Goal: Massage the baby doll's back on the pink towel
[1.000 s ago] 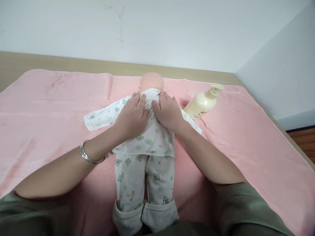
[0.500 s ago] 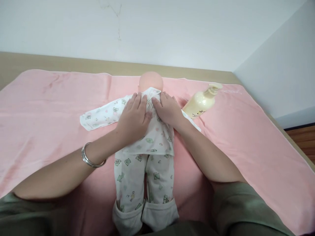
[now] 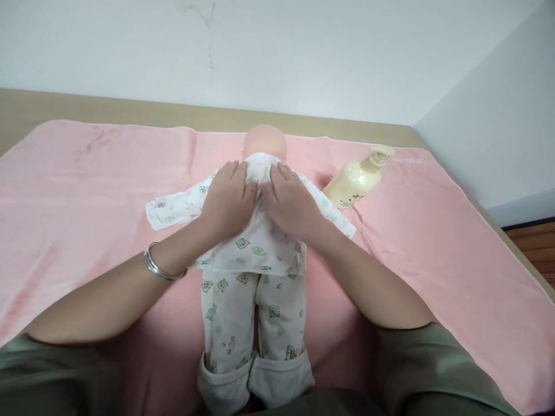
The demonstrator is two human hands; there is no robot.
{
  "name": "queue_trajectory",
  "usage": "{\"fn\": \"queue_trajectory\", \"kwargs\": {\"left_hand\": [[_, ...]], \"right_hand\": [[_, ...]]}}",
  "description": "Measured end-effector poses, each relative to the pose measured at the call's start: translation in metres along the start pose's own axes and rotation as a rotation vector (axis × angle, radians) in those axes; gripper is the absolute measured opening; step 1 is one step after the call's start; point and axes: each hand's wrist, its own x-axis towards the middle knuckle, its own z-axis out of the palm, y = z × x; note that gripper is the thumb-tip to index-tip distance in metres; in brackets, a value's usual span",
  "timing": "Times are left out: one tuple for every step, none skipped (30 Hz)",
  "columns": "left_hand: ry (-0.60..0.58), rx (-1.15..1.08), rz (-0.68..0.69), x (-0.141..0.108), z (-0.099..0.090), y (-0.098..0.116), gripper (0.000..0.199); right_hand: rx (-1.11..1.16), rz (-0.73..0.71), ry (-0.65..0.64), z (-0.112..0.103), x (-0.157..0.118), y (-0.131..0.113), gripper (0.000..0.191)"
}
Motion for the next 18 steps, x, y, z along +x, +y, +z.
{"fn": "queue_trajectory", "kwargs": {"left_hand": [[-0.016,0.024,0.019,-0.007,-0.001,0.006,0.058],[-0.036,0.038,0.033,-0.012,-0.002,0.012,0.059],[-0.061,0.044,0.041,-0.016,-0.004,0.016,0.061],[-0.085,0.043,0.043,-0.018,-0.005,0.018,0.061],[-0.104,0.037,0.04,-0.017,-0.006,0.018,0.062],[-0.115,0.026,0.031,-0.014,-0.007,0.016,0.062],[-0.115,0.011,0.013,-0.008,-0.007,0.013,0.063],[-0.108,-0.007,-0.013,-0.002,-0.007,0.008,0.062],[-0.098,-0.028,-0.044,0.005,-0.007,0.002,0.062],[-0.088,-0.051,-0.073,0.011,-0.006,-0.003,0.061],[-0.077,-0.074,-0.094,0.016,-0.005,-0.008,0.06],[-0.068,-0.095,-0.103,0.02,-0.004,-0.013,0.059],[-0.057,-0.114,-0.101,0.022,-0.002,-0.016,0.057],[-0.044,-0.129,-0.093,0.022,-0.001,-0.017,0.054],[-0.028,-0.14,-0.083,0.022,0.0,-0.018,0.052],[-0.012,-0.151,-0.076,0.02,0.002,-0.019,0.049],[0.001,-0.169,-0.073,0.019,0.003,-0.018,0.046],[0.012,-0.192,-0.073,0.017,0.003,-0.018,0.043]], "right_hand": [[0.023,0.021,0.006,-0.001,0.008,0.007,0.053],[0.037,0.05,0.017,-0.002,0.015,0.013,0.05],[0.041,0.078,0.024,-0.002,0.02,0.018,0.049],[0.035,0.099,0.026,-0.002,0.024,0.021,0.048],[0.018,0.109,0.026,-0.001,0.025,0.023,0.049],[-0.01,0.105,0.026,0.0,0.025,0.023,0.049],[-0.045,0.094,0.028,0.0,0.022,0.021,0.049],[-0.08,0.081,0.033,0.001,0.018,0.017,0.049],[-0.111,0.069,0.04,0.001,0.013,0.012,0.049],[-0.136,0.058,0.047,0.001,0.007,0.007,0.05],[-0.157,0.045,0.053,0.001,0.0,0.001,0.051],[-0.177,0.032,0.057,0.0,-0.006,-0.005,0.053],[-0.2,0.019,0.061,-0.001,-0.01,-0.01,0.055],[-0.222,0.005,0.06,-0.003,-0.014,-0.014,0.057],[-0.236,-0.005,0.053,-0.005,-0.016,-0.016,0.057],[-0.236,-0.007,0.041,-0.007,-0.016,-0.016,0.056],[-0.218,0.001,0.026,-0.009,-0.013,-0.015,0.054],[-0.187,0.02,0.008,-0.011,-0.01,-0.012,0.051]]}}
